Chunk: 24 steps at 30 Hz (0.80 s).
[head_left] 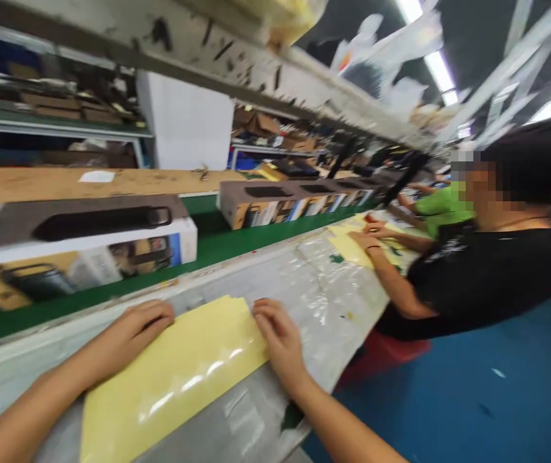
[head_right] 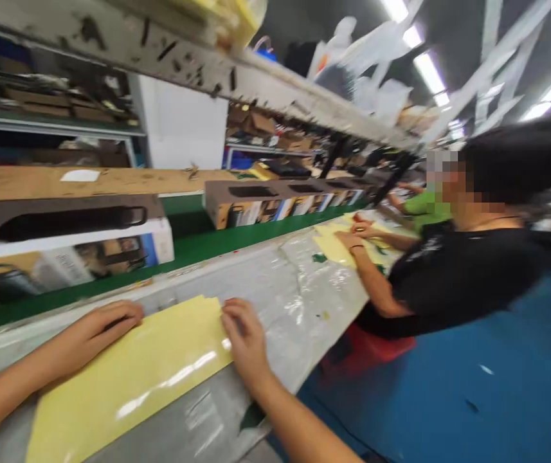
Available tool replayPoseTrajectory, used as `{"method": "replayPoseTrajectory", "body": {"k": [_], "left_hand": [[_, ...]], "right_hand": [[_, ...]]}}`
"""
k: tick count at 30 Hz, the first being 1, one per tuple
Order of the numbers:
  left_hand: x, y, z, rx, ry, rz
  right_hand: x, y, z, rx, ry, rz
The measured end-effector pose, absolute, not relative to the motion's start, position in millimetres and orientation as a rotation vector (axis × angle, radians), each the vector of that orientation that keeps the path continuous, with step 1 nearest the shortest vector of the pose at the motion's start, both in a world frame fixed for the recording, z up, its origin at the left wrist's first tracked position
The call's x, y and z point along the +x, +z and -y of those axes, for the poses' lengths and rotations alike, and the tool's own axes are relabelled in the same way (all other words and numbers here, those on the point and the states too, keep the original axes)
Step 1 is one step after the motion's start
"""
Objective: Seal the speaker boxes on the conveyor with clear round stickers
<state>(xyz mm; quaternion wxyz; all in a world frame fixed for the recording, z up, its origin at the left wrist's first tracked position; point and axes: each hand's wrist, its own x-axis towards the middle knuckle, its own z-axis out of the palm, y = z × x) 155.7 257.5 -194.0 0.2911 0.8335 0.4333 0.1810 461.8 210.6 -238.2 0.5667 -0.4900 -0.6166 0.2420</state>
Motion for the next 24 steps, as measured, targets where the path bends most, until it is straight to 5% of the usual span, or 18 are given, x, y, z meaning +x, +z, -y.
{"method": "replayPoseTrajectory", "body": {"k": [6,16,24], "left_hand": [[153.9,-183.4,-255.3,2.078,0.437,-1.117],[141.6,-170.7,-255.2,2.123,0.371,-1.229],[104.0,-138.4,-247.4,1.938,-0.132,-1.453]], "right_hand": [[472.3,-234.7,-220.3,-1.331,0.900,1.204],[407.1,-191.3,-207.3,-0.754,0.661,2.489],[376.4,-188.4,-232.1,-0.691,0.540,2.728]]}}
